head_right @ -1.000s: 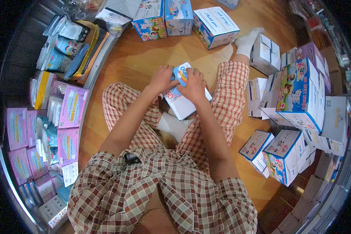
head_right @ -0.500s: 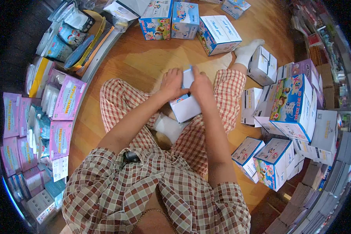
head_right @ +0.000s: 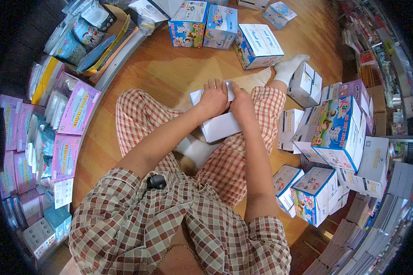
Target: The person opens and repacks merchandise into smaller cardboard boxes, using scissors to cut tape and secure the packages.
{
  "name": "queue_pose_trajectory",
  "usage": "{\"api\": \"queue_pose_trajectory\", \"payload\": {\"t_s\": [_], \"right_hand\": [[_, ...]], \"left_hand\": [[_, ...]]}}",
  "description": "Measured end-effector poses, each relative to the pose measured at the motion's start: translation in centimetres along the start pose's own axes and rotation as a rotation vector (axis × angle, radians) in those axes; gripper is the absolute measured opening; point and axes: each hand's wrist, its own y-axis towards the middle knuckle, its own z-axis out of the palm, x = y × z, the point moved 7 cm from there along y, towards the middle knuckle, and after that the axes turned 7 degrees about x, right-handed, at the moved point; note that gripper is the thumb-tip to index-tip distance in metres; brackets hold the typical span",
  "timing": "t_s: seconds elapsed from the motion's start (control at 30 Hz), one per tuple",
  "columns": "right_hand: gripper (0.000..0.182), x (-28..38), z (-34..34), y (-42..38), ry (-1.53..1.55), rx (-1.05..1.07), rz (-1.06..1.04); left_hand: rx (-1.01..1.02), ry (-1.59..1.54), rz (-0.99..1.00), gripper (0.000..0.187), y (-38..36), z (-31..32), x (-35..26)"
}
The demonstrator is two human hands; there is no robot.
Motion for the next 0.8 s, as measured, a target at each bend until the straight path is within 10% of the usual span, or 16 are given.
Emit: {"api": "queue_pose_trajectory", "payload": {"t_s": [0.8], "right_hand": [[0.048, 1.4, -2.9, -1.6, 0.115, 0.067, -0.248]], "left_hand": [[-0.201, -0.382, -0.014, 0.034, -3.5, -2.7, 2.7]]}}
